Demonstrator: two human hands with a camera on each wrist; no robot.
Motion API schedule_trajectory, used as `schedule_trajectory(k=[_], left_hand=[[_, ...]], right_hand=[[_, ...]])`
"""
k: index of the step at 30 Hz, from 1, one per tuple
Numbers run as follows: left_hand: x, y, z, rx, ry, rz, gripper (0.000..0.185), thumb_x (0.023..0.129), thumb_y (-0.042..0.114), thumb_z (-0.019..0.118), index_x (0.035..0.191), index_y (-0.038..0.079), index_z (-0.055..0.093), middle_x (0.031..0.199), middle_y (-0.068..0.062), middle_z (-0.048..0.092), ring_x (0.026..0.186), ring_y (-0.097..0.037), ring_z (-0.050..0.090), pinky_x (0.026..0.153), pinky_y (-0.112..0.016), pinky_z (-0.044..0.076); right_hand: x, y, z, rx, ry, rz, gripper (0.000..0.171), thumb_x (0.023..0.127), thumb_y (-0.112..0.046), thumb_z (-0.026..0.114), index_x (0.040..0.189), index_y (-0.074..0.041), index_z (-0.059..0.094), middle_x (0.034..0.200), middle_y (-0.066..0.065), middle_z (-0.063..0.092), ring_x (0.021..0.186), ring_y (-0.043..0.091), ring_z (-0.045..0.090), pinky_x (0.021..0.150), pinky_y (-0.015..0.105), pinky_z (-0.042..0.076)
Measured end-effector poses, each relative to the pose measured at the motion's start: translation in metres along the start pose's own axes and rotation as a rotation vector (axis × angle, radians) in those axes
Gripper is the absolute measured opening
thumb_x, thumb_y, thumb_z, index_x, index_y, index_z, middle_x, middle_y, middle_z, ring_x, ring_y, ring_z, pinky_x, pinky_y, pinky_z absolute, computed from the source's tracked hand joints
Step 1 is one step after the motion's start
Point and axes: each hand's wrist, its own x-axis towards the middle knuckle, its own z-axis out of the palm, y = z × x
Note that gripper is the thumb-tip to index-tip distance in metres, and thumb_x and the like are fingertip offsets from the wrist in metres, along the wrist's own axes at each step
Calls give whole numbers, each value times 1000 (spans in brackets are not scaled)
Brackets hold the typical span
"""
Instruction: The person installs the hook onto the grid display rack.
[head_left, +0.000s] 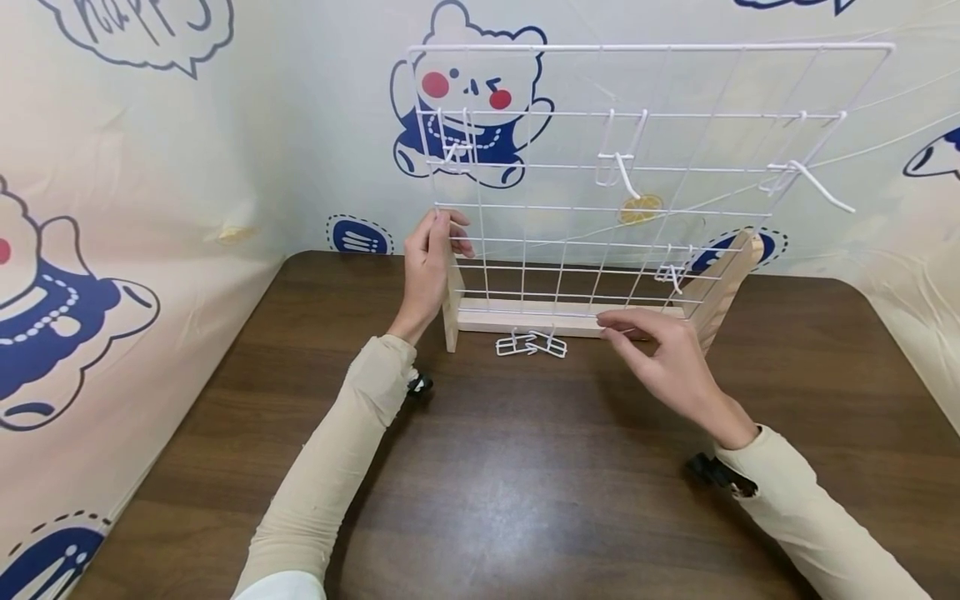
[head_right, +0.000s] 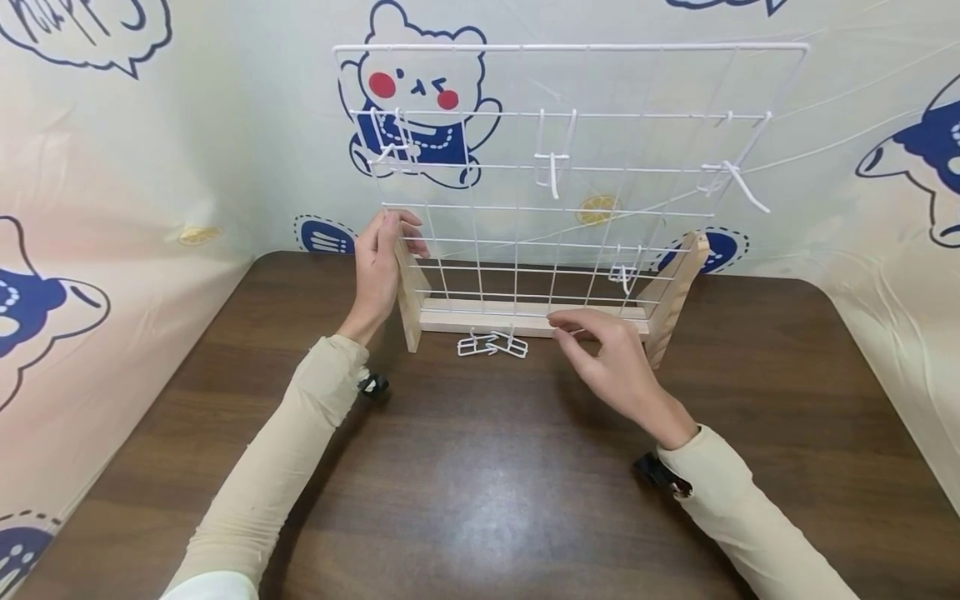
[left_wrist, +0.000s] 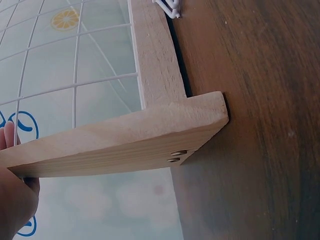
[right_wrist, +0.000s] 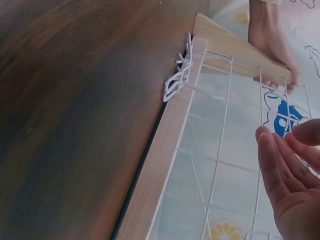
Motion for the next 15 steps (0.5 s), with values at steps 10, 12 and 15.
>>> schedule_trajectory(k=[10, 12, 15], left_hand=[[-1, 1, 2, 6, 1, 4, 34, 106, 13, 36, 98, -12, 59, 80, -16, 62, 70, -26, 62, 69, -38, 58], [-1, 1, 2, 5, 1, 1, 35, 106, 13, 36, 99, -13, 59, 80, -17, 62, 70, -32, 62, 69, -39, 58], [-1, 1, 1, 1, 6, -3, 33, 107, 12, 36, 98, -9, 60, 80, -19, 62, 71, -45, 59, 69, -39, 58]], right_hand=[[9, 0, 14, 28, -91, 134, 21, 93, -7, 69, 113, -5, 72, 107, 2, 74, 93, 13, 70, 83, 33, 58], [12, 0, 17, 40, -103, 147, 21, 94, -8, 68, 114, -4, 72, 107, 3, 74, 93, 13, 70, 82, 34, 58], [16, 0, 23, 50, -116, 165, 21, 95, -11, 67, 114, -6, 72, 107, 4, 74, 92, 14, 70, 81, 30, 59]])
